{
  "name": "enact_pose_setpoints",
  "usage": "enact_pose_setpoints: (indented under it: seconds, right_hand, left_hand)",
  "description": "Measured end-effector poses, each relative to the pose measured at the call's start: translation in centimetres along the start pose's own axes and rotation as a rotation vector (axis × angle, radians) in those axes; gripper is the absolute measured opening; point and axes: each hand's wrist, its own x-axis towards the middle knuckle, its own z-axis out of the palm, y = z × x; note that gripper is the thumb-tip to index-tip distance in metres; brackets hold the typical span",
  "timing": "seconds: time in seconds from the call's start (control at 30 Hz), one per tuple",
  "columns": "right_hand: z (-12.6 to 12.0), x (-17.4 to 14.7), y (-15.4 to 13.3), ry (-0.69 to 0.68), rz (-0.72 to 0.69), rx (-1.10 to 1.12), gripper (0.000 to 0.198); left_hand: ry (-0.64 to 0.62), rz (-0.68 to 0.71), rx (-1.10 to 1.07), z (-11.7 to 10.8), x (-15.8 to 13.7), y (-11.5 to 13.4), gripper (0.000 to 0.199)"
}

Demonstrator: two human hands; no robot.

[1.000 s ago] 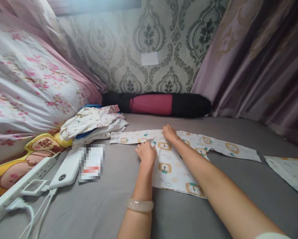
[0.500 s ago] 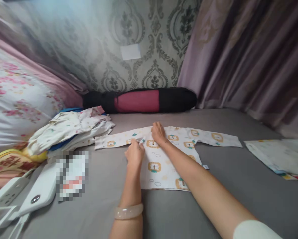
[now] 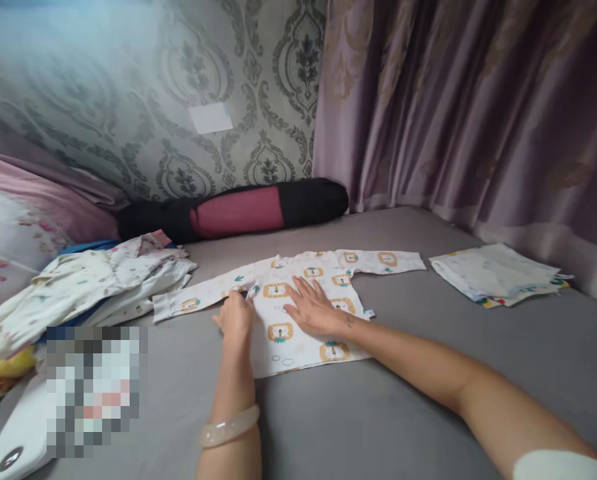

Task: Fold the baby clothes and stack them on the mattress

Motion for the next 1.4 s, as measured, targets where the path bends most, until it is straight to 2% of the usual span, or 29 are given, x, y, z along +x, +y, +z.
enact_pose_setpoints:
  seconds: [0.13,0.23,0.37,0.47,0.6,0.77,1.0,1.1,1.23,1.4]
  right_hand:
    - [-0.2,-3.3,0.2,-0.025,0.015,-0.014,0.061]
    - [-0.5,-4.0,0.2,-0.027,0.008,-0.006,0.059]
    - [-1.9,-3.5,1.2,0.062,0.034,-0.004,0.051]
    - [-3.1,-2.9,3.4,0.18,0.139,-0.097,0.05]
    - [-3.5,-2.7,6.3,0.229,0.276,-0.208,0.053]
    - [-3.1,-2.8,7.1,0.24,0.307,-0.256,0.053]
    - [-4.1,-2.6,7.1,0.256,0.306,-0.245,0.042]
    - [-5.4,-1.9,7.8,0.202,0.331,-0.179,0.039]
    - [-8.2,0.0,9.5,0.083,0.468,0.037,0.032]
    - [-10.1,1.5,12.2,0.136,0.584,0.151,0.033]
  left_hand:
    - [0.182,0.008,0.116,0.0,-1.2,1.5,0.033]
    - [0.221,0.18,0.13,0.5,-2.5,3.4,0.032]
    - [0.125,0.506,0.085,2.0,-4.7,6.1,0.029]
    - [0.06,0.695,0.047,3.6,-6.1,7.4,0.032]
    - [-0.036,0.856,0.024,5.6,-6.9,7.9,0.038]
    - [-0.126,0.871,0.045,6.6,-7.2,7.9,0.043]
    - [-0.102,0.857,0.09,6.6,-7.4,8.0,0.045]
    - [-0.097,0.865,0.097,6.6,-7.4,8.0,0.046]
    - [-0.078,0.875,0.09,6.8,-7.3,7.9,0.046]
    - [-0.052,0.887,0.081,7.0,-7.2,7.8,0.044]
